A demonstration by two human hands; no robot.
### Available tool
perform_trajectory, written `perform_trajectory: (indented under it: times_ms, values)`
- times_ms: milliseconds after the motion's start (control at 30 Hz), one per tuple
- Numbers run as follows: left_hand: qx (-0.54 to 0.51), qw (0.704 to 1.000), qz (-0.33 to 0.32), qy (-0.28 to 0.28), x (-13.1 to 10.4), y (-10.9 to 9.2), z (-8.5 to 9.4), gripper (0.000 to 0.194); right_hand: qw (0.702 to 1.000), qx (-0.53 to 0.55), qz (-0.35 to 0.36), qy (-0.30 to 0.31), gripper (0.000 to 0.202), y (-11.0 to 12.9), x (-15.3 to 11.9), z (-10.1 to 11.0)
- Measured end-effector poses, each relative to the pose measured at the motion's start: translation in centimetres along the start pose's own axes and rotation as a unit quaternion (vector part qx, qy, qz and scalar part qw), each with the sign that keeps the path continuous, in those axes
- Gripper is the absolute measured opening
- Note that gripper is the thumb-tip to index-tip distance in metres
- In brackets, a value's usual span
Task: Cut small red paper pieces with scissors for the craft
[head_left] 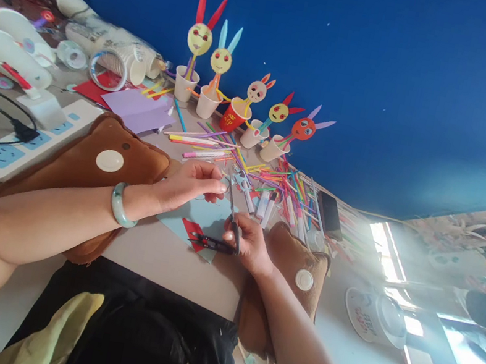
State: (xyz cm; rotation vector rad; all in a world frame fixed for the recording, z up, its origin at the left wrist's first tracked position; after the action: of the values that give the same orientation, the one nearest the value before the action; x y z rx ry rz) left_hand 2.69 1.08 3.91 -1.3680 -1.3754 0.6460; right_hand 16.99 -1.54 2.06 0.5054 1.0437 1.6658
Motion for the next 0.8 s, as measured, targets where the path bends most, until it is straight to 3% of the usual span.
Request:
perform_trajectory:
  times_ms: [800]
  values:
    - [0.017,0.999,-0.026,0.014,0.09,-0.98,-0.07,0.017,1.0,-0.007,-0.006,-0.008,0.064,0.11,-0.05,0.07]
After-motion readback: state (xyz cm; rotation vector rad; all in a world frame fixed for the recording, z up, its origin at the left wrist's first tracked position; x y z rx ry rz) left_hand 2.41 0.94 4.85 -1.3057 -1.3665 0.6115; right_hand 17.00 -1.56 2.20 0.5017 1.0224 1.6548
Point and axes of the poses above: each hand's wrist, its own x-axis towards the middle knuckle, its own z-axis out of the back of the hand, y = z × x, the point moved 9 cm from there along x, towards the middle knuckle, and after that the axes turned 15 degrees about -z, right-handed, at the moved point
